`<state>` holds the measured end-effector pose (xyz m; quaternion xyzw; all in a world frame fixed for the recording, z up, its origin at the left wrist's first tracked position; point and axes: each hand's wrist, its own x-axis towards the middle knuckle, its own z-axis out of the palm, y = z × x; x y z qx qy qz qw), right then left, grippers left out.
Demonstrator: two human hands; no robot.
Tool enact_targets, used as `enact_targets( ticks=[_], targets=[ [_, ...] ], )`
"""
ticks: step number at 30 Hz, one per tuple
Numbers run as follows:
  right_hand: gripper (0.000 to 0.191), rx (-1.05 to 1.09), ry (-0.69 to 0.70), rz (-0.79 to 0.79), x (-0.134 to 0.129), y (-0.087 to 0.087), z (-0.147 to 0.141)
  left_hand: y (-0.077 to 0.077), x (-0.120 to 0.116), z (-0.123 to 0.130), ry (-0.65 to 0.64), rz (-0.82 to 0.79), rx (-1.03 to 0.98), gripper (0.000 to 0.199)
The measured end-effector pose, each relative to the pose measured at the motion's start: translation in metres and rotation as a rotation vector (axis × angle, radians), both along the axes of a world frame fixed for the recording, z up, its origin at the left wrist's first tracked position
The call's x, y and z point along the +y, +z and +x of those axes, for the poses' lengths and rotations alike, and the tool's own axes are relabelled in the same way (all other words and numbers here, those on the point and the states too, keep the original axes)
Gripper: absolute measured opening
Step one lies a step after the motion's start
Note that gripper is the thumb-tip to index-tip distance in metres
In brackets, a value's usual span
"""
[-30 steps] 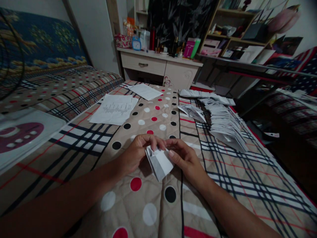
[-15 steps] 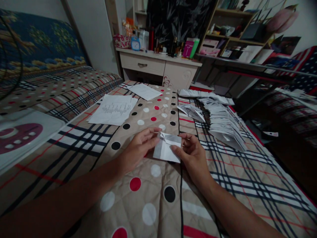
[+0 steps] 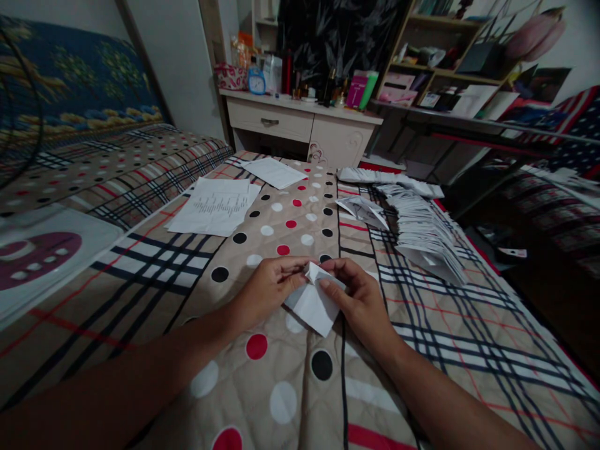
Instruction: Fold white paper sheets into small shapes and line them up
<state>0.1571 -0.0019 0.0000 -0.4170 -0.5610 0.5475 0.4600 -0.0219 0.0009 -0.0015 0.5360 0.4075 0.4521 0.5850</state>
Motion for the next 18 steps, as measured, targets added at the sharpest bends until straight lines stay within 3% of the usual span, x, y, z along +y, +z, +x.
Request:
enact_targets(
  ticks=[7,14,18],
  targets=[
    [0.017,0.008,-0.163,0.042,0.0010,-0.0045,0.0016,-0.0025,-0.0076,0.0045,-0.060,0.009,0.017,0.074],
    [0.037,0.016,-0.074,-0.038,0.0020,0.0012,-0.0009,-0.0044,-0.0029,0.0021,-0.013,-0.039,-0.081,0.068],
    [0.035,-0.011,-0.089,-0.022,0.0040,-0.0009,-0.0011,-0.0044,-0.0041,0.0034,-0.010,-0.008,-0.074,0.068]
  ],
)
